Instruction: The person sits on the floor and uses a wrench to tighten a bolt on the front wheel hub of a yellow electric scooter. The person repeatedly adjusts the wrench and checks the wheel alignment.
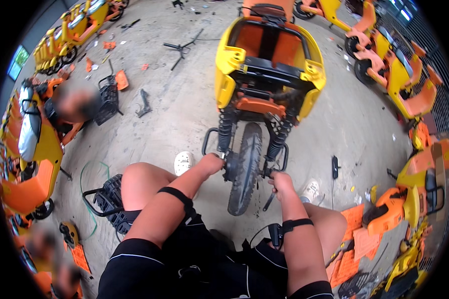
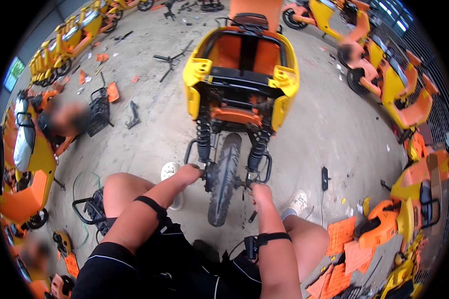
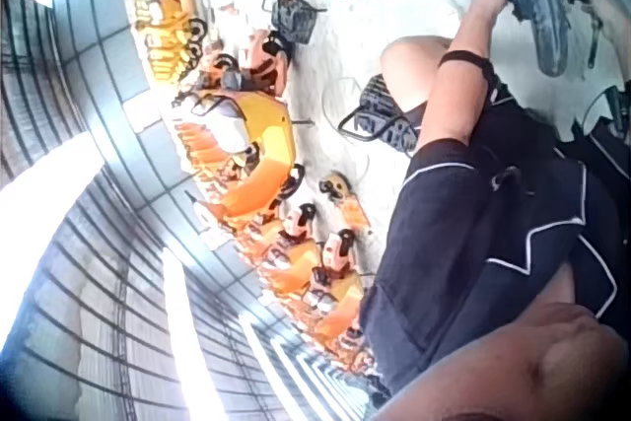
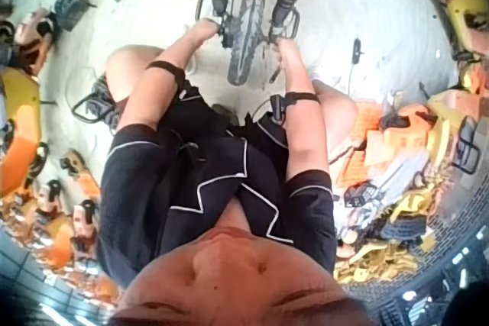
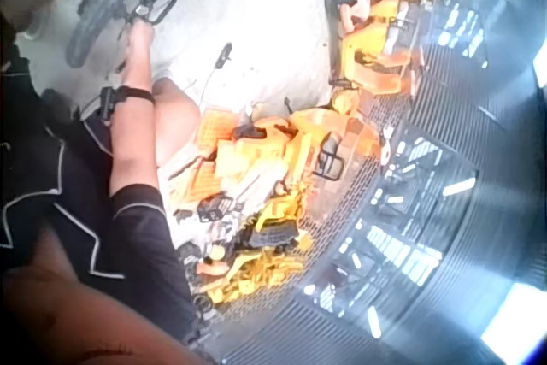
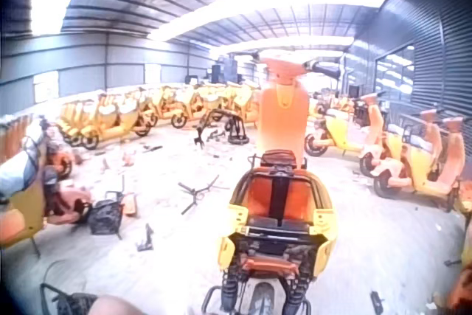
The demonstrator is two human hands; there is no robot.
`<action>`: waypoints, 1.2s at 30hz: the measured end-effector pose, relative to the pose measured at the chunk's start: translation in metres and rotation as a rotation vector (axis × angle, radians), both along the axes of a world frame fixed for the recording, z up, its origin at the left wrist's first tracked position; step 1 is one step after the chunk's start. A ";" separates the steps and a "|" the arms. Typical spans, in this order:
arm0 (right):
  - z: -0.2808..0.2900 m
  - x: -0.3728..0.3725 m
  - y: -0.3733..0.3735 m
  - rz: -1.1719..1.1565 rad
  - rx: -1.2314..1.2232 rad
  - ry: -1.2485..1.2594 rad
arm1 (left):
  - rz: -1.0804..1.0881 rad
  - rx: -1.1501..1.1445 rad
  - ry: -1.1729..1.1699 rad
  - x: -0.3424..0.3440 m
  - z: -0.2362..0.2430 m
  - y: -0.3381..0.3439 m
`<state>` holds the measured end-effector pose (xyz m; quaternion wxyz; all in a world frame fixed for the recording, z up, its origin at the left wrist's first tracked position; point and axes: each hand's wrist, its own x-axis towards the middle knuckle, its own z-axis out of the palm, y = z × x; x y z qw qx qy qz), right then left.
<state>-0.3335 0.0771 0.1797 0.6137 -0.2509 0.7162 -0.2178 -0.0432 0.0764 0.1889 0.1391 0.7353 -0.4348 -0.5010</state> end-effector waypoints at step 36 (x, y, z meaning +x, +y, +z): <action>0.003 0.011 -0.003 -0.070 0.040 0.049 | -0.197 0.076 -0.039 -0.011 0.010 -0.015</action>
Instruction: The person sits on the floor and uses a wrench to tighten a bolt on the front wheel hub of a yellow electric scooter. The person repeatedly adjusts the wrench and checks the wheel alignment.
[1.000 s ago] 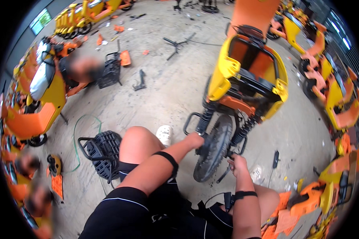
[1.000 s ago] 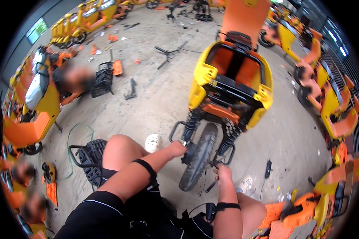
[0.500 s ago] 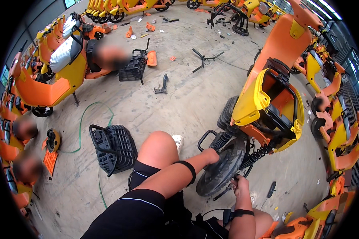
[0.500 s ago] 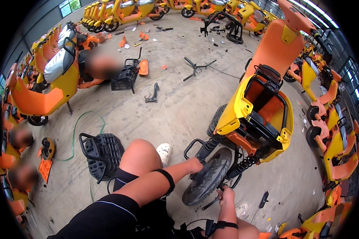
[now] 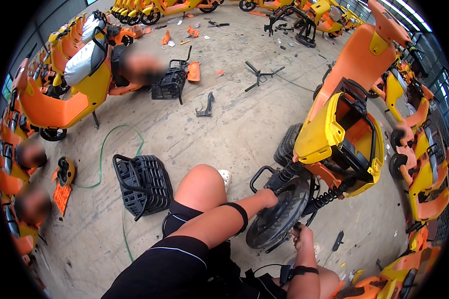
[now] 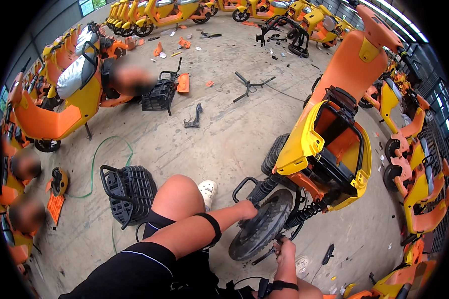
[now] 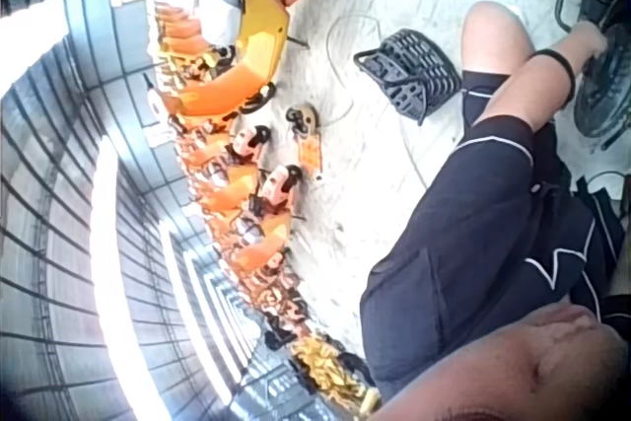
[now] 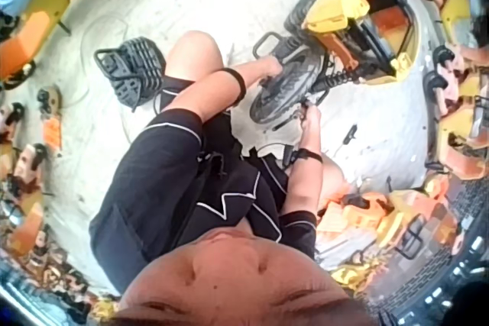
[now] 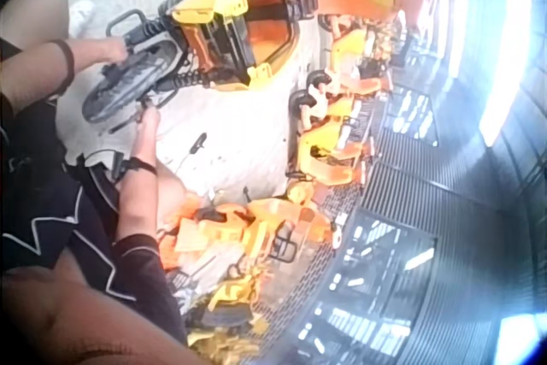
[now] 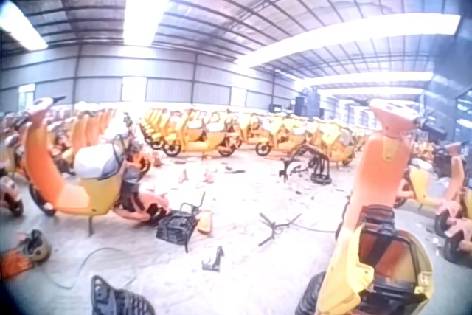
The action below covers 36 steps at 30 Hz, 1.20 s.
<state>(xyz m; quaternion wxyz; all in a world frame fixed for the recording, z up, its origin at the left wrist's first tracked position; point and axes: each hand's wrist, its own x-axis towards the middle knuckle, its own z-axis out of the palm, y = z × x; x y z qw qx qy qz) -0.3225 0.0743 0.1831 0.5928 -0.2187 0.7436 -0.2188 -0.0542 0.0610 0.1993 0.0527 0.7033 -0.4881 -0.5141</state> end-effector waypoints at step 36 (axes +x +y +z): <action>-0.007 0.001 0.005 0.047 -0.008 -0.007 | 0.175 -0.017 -0.020 -0.013 -0.003 0.005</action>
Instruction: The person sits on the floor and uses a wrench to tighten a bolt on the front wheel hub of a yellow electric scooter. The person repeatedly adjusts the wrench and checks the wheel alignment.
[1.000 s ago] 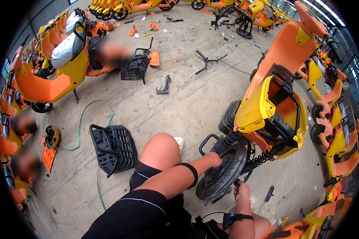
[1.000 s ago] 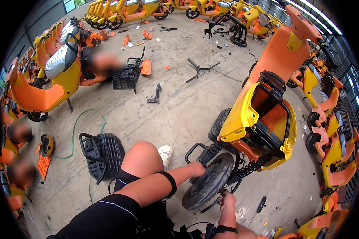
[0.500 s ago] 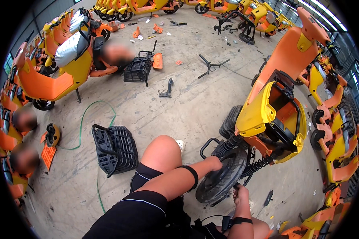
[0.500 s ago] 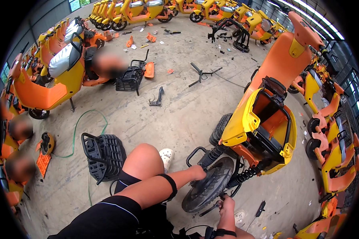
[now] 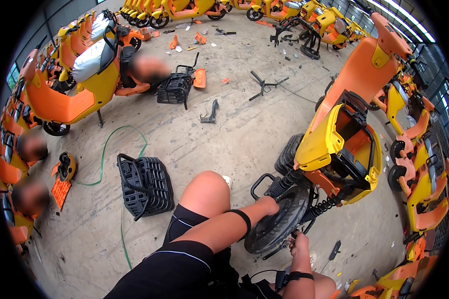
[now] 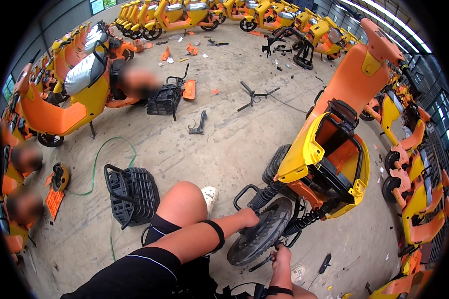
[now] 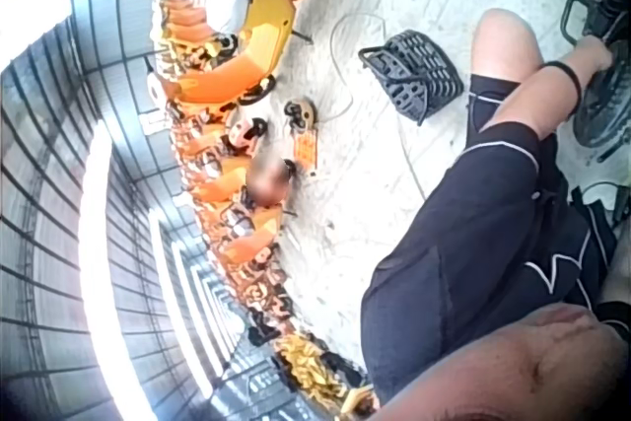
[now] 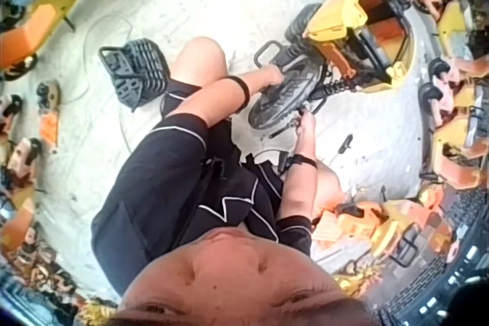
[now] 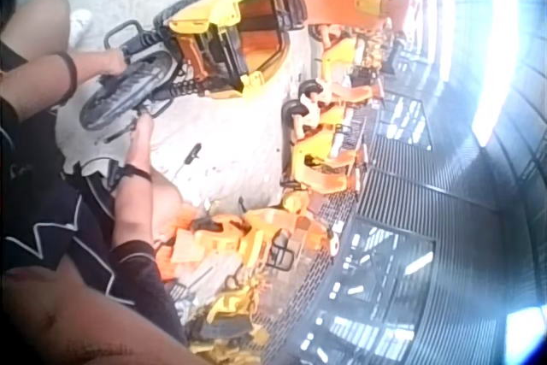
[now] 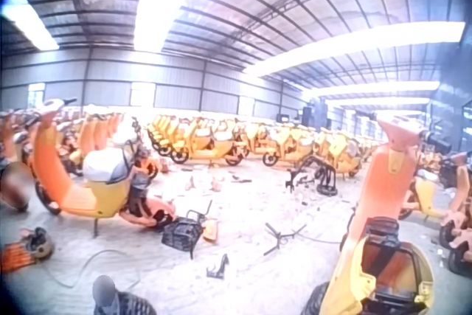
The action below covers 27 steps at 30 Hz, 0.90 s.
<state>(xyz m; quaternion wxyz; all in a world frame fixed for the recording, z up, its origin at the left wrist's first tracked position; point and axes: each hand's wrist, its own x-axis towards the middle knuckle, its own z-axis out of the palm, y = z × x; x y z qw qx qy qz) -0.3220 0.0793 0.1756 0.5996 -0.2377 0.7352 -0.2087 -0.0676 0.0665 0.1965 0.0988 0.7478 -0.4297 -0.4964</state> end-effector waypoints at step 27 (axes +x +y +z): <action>-0.004 -0.001 0.001 0.006 -0.026 -0.045 | 0.110 0.055 0.024 -0.001 0.010 0.008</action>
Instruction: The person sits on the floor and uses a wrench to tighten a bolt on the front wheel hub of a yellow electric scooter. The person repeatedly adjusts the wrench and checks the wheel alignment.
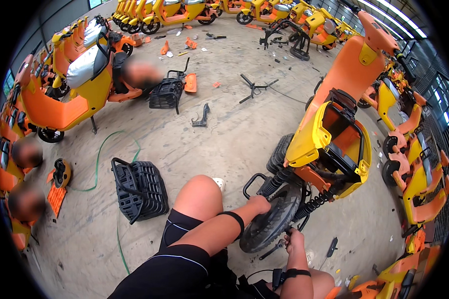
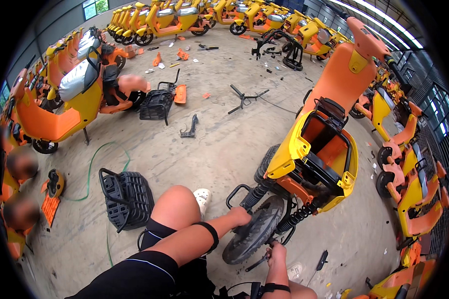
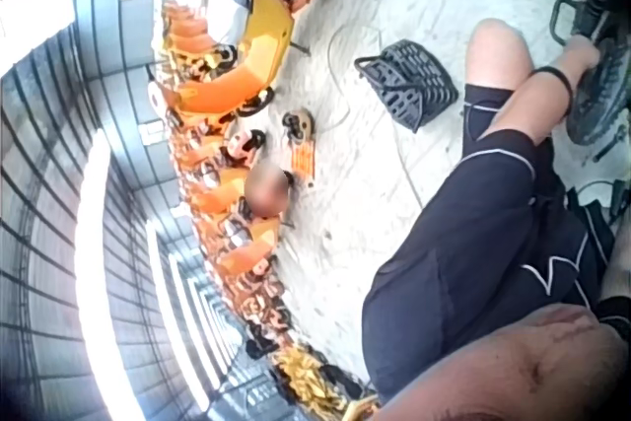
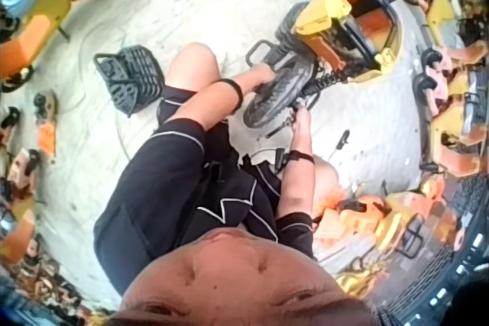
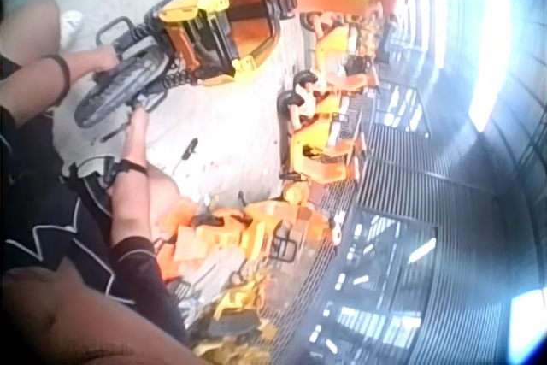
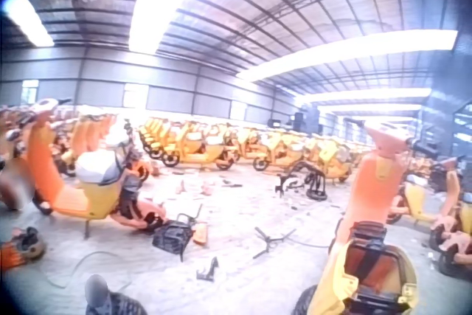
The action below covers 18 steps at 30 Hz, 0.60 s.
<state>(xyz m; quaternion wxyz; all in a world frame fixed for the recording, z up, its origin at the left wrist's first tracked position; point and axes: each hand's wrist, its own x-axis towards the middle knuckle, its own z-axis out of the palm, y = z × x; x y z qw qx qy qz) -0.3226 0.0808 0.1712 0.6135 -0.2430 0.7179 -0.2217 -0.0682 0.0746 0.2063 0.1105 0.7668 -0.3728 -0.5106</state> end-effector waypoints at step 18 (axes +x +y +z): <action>0.012 0.011 0.010 0.051 -0.067 -0.010 | -0.065 -0.074 -0.087 -0.008 -0.004 0.014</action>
